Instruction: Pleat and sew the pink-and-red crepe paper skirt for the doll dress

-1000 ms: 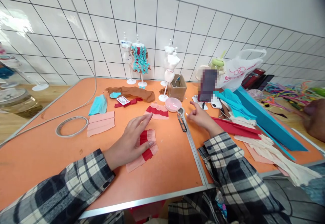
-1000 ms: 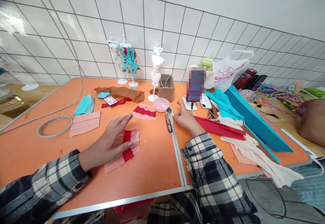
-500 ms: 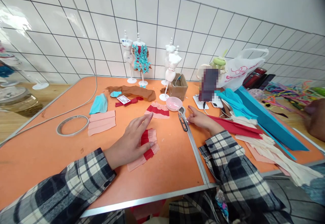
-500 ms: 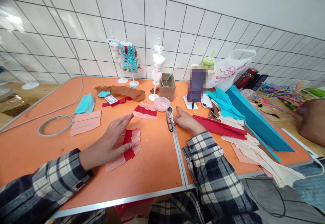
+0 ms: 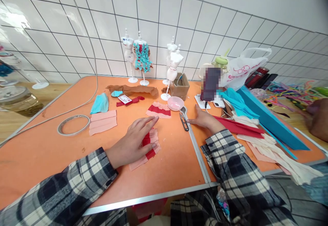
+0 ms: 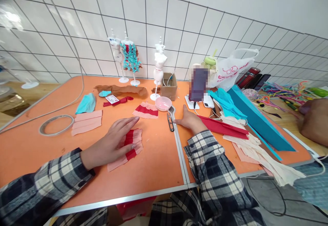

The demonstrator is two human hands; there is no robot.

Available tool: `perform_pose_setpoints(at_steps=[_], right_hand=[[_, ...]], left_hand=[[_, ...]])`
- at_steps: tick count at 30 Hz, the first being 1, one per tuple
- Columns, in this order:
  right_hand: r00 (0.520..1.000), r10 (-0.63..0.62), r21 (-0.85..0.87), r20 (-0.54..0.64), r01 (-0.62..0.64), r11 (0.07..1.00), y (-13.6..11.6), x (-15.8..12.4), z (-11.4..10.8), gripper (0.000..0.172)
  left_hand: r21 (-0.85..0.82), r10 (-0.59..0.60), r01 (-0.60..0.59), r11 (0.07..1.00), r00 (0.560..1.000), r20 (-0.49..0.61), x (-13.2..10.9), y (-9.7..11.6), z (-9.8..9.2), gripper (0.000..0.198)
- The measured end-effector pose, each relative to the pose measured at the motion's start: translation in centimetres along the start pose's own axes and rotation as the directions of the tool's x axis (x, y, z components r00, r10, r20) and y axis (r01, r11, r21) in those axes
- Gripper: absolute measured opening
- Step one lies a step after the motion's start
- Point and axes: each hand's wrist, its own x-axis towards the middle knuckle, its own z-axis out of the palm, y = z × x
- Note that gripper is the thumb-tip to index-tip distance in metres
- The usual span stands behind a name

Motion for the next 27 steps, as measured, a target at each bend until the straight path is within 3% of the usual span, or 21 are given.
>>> perform_pose_setpoints(at_steps=[2,3,5,7,10,12,15,17,21,27], right_hand=[[0.992,-0.056,0.065,-0.110,0.063,0.996,-0.1,-0.5,-0.2,0.114],[0.975,-0.096,0.122,-0.199,0.122,0.985,-0.5,-0.9,-0.2,0.102],[0.889,-0.197,0.240,-0.414,0.315,0.918,-2.1,-2.1,0.2,0.069],[0.780,-0.351,0.322,-0.518,0.557,0.765,-4.3,-3.5,1.2,0.043],[0.601,-0.597,0.301,-0.531,0.793,0.530,-7.3,-5.6,3.4,0.031],[0.503,-0.676,0.215,-0.538,0.858,0.467,-8.4,-6.7,4.7,0.033],[0.329,-0.787,-0.040,-0.522,0.912,0.408,-8.8,-7.4,5.4,0.036],[0.242,-0.826,-0.188,-0.508,0.905,0.381,-8.6,-7.4,5.2,0.038],[0.175,-0.862,-0.328,-0.476,0.874,0.358,-8.2,-7.3,4.7,0.046],[0.140,-0.898,-0.412,-0.418,0.851,0.325,-8.2,-8.0,4.6,0.047]], left_hand=[[-0.028,-0.007,0.005,1.000,0.998,-0.056,0.2,0.2,-0.4,0.063],[-0.052,-0.020,0.016,0.999,0.995,-0.095,0.3,0.3,-0.7,0.054],[-0.140,-0.085,0.063,0.988,0.985,-0.152,0.5,0.6,-1.2,0.037],[-0.303,-0.195,0.149,0.941,0.972,-0.129,0.7,0.8,-1.5,0.032],[-0.573,-0.365,0.317,0.756,0.931,0.033,0.8,0.8,-1.5,0.034],[-0.709,-0.421,0.398,0.582,0.894,0.155,0.7,0.8,-1.2,0.037],[-0.845,-0.435,0.424,0.325,0.861,0.265,0.6,0.7,-1.0,0.040],[-0.876,-0.443,0.412,0.250,0.853,0.275,0.6,0.7,-1.1,0.040],[-0.841,-0.418,0.425,0.336,0.867,0.272,0.7,0.7,-1.6,0.040],[-0.766,-0.391,0.419,0.487,0.889,0.238,0.9,0.6,-1.8,0.034]])
